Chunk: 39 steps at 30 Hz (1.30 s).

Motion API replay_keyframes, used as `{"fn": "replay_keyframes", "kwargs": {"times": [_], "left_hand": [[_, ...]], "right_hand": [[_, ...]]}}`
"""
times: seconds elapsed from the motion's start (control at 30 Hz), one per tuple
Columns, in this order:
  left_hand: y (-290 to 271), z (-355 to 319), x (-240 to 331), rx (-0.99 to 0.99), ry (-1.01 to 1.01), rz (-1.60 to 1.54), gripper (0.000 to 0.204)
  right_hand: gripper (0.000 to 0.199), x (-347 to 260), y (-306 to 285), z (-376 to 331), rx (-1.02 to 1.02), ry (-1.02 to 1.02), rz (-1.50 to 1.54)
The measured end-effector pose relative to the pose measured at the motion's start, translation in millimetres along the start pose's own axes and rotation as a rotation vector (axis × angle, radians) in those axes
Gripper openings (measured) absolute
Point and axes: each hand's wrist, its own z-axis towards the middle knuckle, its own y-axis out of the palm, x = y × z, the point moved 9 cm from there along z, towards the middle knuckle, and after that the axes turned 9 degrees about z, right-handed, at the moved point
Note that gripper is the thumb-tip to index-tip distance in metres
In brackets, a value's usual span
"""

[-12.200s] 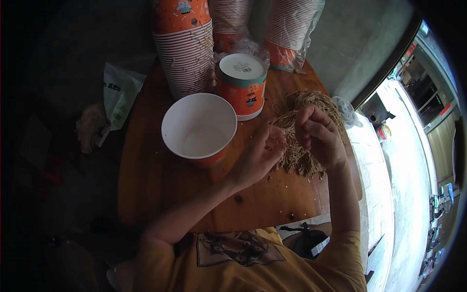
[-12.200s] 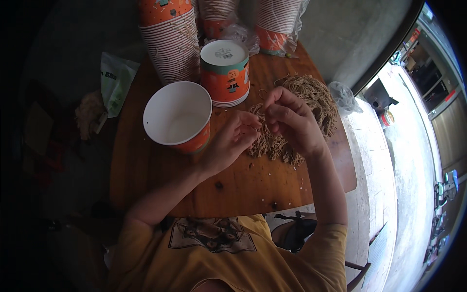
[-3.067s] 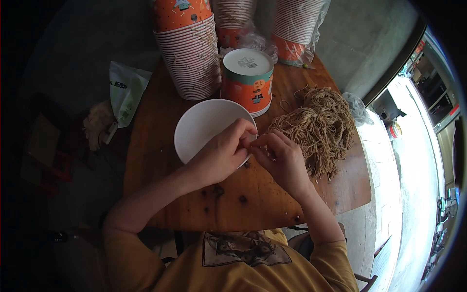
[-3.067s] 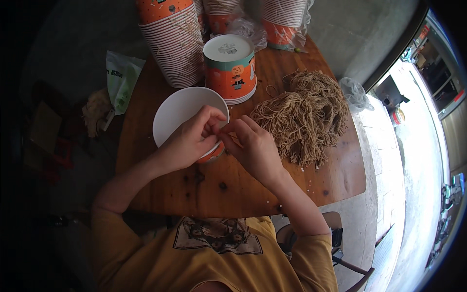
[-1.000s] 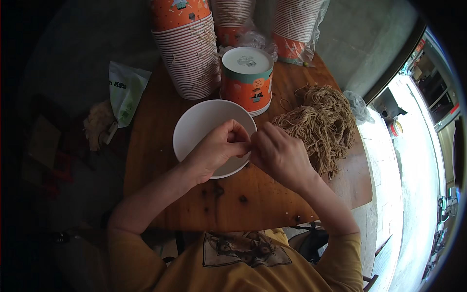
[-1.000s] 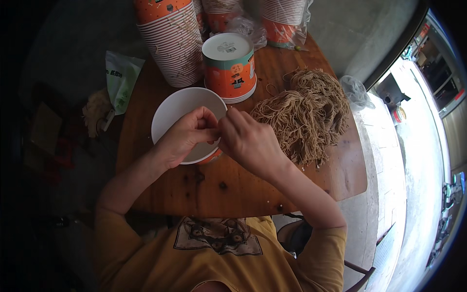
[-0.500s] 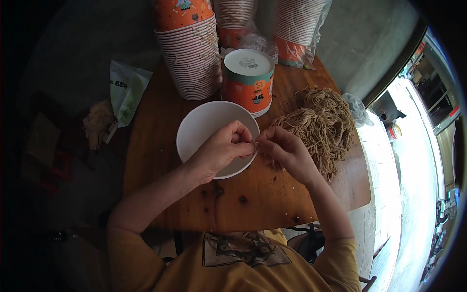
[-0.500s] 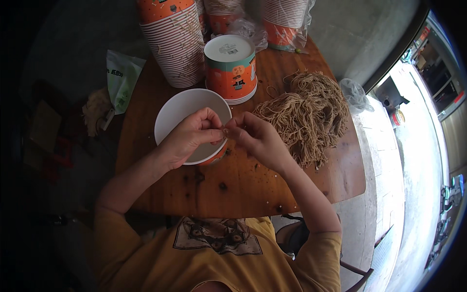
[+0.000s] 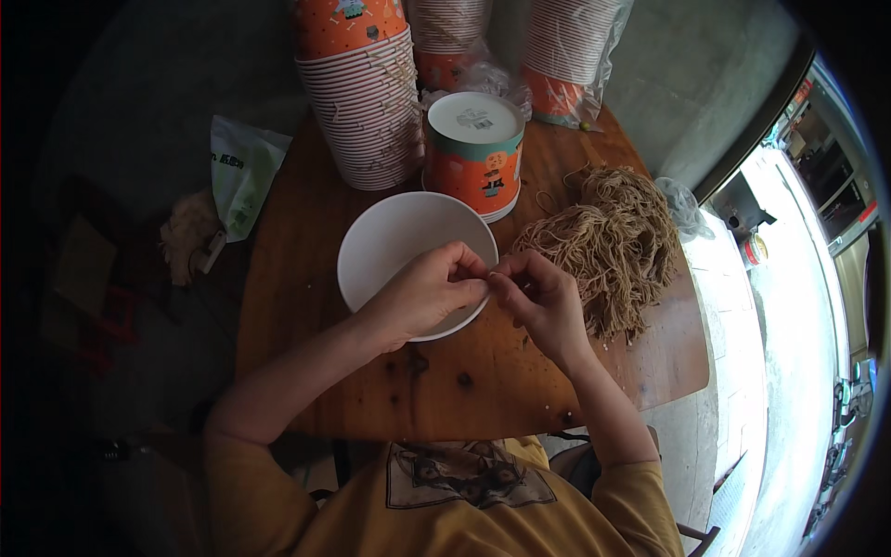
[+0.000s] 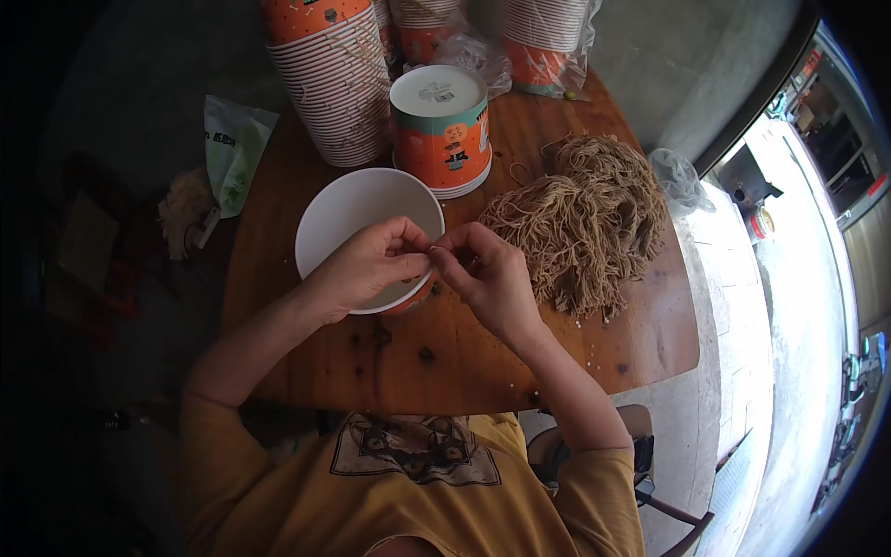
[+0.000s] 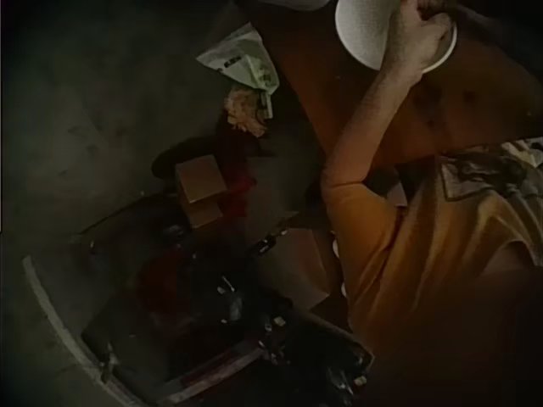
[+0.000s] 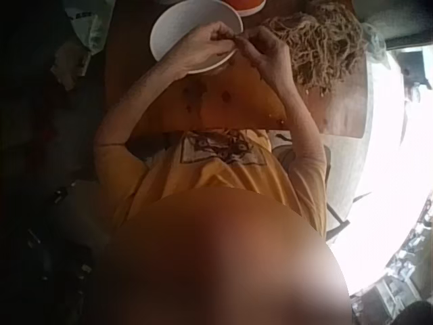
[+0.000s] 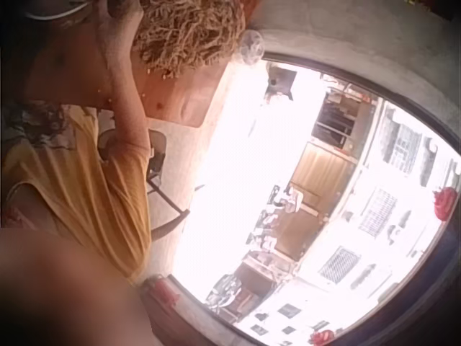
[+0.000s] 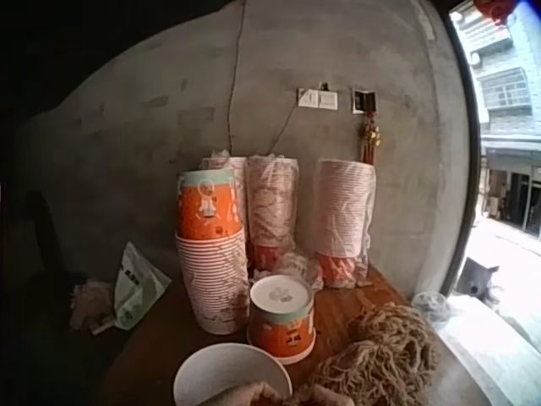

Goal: Threading string handles into pre-drilled holes in large paper buckets.

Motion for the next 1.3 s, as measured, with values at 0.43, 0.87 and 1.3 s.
{"fn": "replay_keyframes", "kwargs": {"times": [0.43, 0.87, 1.3], "left_hand": [[-0.1, -2.6, 15.8, 0.100, 0.221, 0.387, 0.013], [-5.9, -5.6, 27.2, 0.200, 0.322, 0.411, 0.011], [-1.3, -0.8, 18.3, 0.044, 0.242, 0.108, 0.010]], "right_hand": [[0.010, 18.1, -0.1, -5.3, 0.072, 0.107, 0.307], [0.012, 16.9, -0.8, -16.0, 0.140, 0.018, 0.284], [0.009, 19.4, 0.5, -18.6, 0.155, 0.000, 0.327]]}}
